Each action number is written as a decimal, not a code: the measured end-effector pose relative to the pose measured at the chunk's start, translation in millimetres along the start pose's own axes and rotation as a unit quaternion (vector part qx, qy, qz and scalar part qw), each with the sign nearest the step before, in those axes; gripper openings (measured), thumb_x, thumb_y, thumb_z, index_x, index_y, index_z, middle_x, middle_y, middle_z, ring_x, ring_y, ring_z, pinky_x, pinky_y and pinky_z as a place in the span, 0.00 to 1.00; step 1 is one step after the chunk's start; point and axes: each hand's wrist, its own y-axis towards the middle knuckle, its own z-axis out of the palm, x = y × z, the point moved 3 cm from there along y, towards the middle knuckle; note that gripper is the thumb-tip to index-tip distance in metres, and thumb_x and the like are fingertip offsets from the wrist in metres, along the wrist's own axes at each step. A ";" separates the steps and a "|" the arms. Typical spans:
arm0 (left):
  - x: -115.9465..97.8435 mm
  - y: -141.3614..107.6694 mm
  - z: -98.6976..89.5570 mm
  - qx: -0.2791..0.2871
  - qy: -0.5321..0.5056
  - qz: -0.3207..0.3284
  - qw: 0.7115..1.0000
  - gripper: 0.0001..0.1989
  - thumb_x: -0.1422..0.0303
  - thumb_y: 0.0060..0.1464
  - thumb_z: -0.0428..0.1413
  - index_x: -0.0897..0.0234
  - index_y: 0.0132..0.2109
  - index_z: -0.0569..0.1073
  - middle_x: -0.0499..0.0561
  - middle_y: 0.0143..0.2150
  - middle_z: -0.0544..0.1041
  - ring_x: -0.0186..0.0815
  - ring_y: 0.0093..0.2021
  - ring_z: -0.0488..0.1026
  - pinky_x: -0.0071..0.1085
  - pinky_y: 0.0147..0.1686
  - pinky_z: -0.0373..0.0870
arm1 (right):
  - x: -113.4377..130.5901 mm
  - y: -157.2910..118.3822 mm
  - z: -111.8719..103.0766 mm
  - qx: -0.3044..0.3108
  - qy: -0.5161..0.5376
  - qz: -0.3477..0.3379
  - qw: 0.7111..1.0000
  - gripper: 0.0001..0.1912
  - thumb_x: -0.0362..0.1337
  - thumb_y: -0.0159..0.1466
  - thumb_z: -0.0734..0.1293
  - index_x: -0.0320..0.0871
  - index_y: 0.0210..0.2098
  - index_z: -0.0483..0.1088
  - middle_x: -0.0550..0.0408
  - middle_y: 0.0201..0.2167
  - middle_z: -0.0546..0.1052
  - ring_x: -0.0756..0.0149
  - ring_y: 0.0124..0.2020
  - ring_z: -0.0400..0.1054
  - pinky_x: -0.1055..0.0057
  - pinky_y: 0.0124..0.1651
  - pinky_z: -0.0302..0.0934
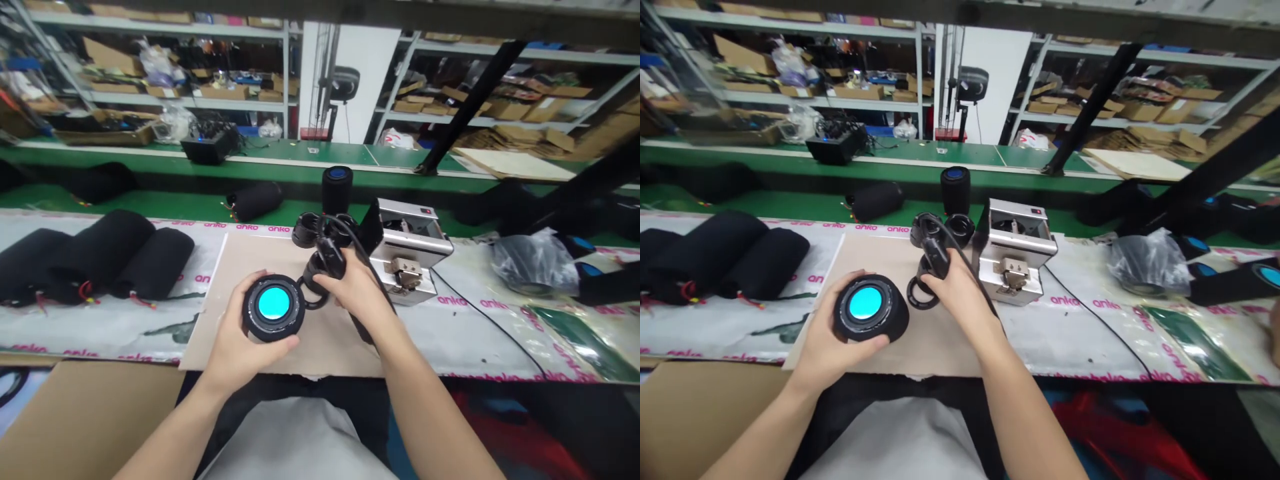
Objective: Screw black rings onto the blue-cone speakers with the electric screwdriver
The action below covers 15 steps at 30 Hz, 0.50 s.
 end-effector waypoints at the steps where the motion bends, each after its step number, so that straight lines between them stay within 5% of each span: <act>1: -0.8 1.8 -0.6 0.014 -0.014 -0.010 1.000 0.44 0.61 0.43 0.76 0.57 0.66 0.68 0.59 0.66 0.75 0.55 0.64 0.76 0.46 0.59 0.79 | 4.1 -5.7 -5.5 -0.002 0.001 0.007 1.000 0.31 0.44 0.62 0.74 0.45 0.61 0.67 0.49 0.45 0.80 0.61 0.32 0.75 0.64 0.38 0.72; 4: -2.6 10.2 -1.2 0.080 -0.053 -0.006 0.995 0.46 0.62 0.41 0.76 0.59 0.65 0.68 0.61 0.65 0.76 0.56 0.65 0.76 0.47 0.62 0.77 | 25.7 -27.3 -24.1 0.030 0.021 -0.007 0.999 0.36 0.49 0.60 0.77 0.50 0.64 0.65 0.54 0.43 0.81 0.63 0.28 0.75 0.66 0.32 0.71; 7: -2.2 19.8 -3.1 0.124 -0.078 0.037 0.988 0.46 0.63 0.38 0.77 0.59 0.64 0.69 0.60 0.63 0.78 0.56 0.63 0.78 0.47 0.62 0.76 | 55.4 -46.2 -33.5 0.123 0.017 -0.102 0.987 0.37 0.46 0.56 0.81 0.58 0.62 0.69 0.57 0.54 0.79 0.58 0.45 0.79 0.65 0.45 0.74; 10: -1.7 24.9 -4.2 0.144 -0.096 0.059 0.983 0.44 0.64 0.36 0.78 0.60 0.62 0.71 0.59 0.62 0.79 0.57 0.62 0.78 0.48 0.61 0.77 | 76.4 -54.0 -29.0 0.198 -0.019 -0.158 0.967 0.38 0.41 0.56 0.80 0.66 0.63 0.68 0.66 0.60 0.76 0.60 0.56 0.75 0.66 0.55 0.72; 15: -0.9 22.4 0.1 0.189 -0.143 -0.016 0.971 0.42 0.65 0.39 0.76 0.63 0.61 0.70 0.62 0.62 0.79 0.57 0.59 0.79 0.50 0.59 0.77 | 82.3 -48.4 -14.4 0.256 -0.057 -0.137 0.955 0.42 0.37 0.58 0.78 0.69 0.66 0.64 0.66 0.58 0.78 0.58 0.53 0.78 0.64 0.51 0.73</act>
